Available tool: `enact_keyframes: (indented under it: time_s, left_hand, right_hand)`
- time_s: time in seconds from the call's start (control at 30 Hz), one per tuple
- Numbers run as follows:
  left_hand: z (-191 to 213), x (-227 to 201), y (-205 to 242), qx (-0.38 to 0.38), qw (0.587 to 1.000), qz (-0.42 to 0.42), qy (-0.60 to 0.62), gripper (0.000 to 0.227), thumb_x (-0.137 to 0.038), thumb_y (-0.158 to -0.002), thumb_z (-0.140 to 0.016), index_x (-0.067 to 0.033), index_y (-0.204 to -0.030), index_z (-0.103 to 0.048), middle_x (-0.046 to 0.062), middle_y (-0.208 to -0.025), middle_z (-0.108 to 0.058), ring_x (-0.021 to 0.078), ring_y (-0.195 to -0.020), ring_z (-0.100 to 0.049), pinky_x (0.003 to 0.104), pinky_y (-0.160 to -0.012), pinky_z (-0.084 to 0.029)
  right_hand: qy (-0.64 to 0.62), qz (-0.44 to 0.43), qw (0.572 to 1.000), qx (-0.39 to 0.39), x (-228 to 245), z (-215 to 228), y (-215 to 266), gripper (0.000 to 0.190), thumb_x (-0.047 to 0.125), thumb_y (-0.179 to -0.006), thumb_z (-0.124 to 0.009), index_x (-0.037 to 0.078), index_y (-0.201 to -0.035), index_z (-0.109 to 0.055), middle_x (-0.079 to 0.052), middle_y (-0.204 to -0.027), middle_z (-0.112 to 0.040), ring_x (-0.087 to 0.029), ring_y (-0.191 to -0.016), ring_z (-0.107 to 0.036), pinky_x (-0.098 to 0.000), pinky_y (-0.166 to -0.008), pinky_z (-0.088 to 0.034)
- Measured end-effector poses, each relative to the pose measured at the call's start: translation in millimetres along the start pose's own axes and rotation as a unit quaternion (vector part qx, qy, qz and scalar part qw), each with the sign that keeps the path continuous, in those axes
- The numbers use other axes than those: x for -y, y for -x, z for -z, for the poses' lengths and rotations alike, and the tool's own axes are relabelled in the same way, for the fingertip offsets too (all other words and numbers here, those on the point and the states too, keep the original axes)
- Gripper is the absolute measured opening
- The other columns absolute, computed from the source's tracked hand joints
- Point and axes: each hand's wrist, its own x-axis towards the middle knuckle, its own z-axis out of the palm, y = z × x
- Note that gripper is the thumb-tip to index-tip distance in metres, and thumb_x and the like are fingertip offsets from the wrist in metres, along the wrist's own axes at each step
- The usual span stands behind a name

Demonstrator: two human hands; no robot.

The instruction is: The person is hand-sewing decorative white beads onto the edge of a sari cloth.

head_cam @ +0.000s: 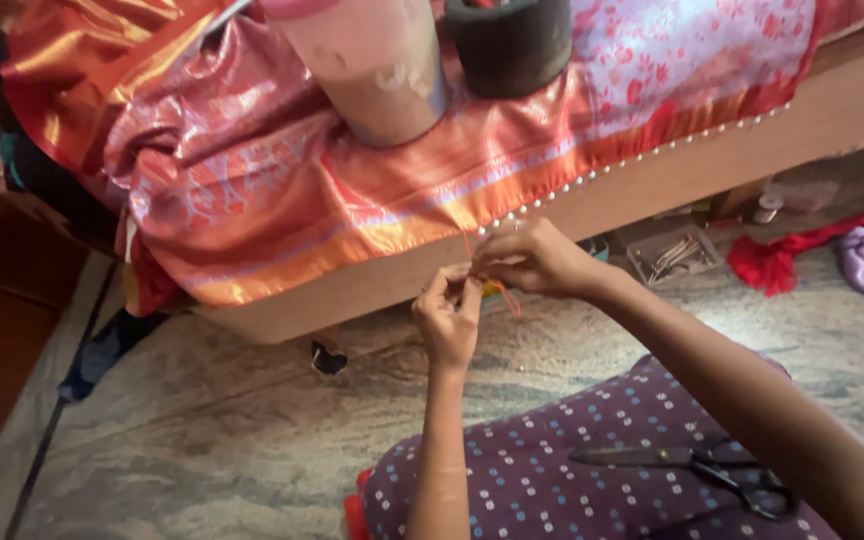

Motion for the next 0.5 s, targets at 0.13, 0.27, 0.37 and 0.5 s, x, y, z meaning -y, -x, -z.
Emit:
enact_keyframes:
  time_s: [0.13,0.27,0.37,0.5]
  left_hand:
    - [-4,37,1,0.020,0.997,0.047,0.053,0.003,-0.002,-0.097,-0.068,0.0016,-0.097,-0.068,0.004,-0.091,-0.069,0.0066,-0.083,-0.064,0.023,-0.077,-0.056]
    - [-8,56,1,0.020,0.994,0.051,0.097,0.006,-0.001,-0.099,-0.063,0.0018,-0.095,-0.067,0.006,-0.091,-0.072,0.0088,-0.082,-0.064,0.024,-0.077,-0.055]
    - [-16,100,3,0.016,0.989,0.050,0.137,0.009,-0.001,-0.099,-0.062,0.0009,-0.090,-0.060,0.008,-0.094,-0.073,0.0097,-0.083,-0.065,0.024,-0.078,-0.056]
    - [-29,134,-10,-0.039,0.956,0.196,0.214,0.008,-0.004,-0.099,-0.061,-0.0003,-0.091,-0.060,0.009,-0.095,-0.073,0.0141,-0.083,-0.071,0.029,-0.076,-0.062]
  right_hand:
    - [0.075,0.062,0.995,-0.011,-10,-4,22,0.012,0.006,-0.085,-0.071,0.007,-0.097,-0.072,-0.011,-0.091,-0.072,-0.032,-0.088,-0.068,-0.0400,-0.078,-0.054]
    - [0.033,-0.109,0.993,0.031,-14,-8,77,0.012,0.010,-0.086,-0.072,0.004,-0.097,-0.070,-0.013,-0.083,-0.068,-0.031,-0.072,-0.067,-0.0403,-0.063,-0.052]
    - [-0.028,-0.215,0.967,0.137,-35,-24,148,0.010,0.008,-0.087,-0.068,0.012,-0.093,-0.075,-0.005,-0.072,-0.074,-0.020,-0.064,-0.071,-0.0342,-0.061,-0.056]
    - [-0.081,-0.418,0.866,0.263,-44,-45,229,0.009,0.006,-0.089,-0.063,0.009,-0.085,-0.070,-0.003,-0.075,-0.075,-0.015,-0.071,-0.072,-0.0312,-0.065,-0.058]
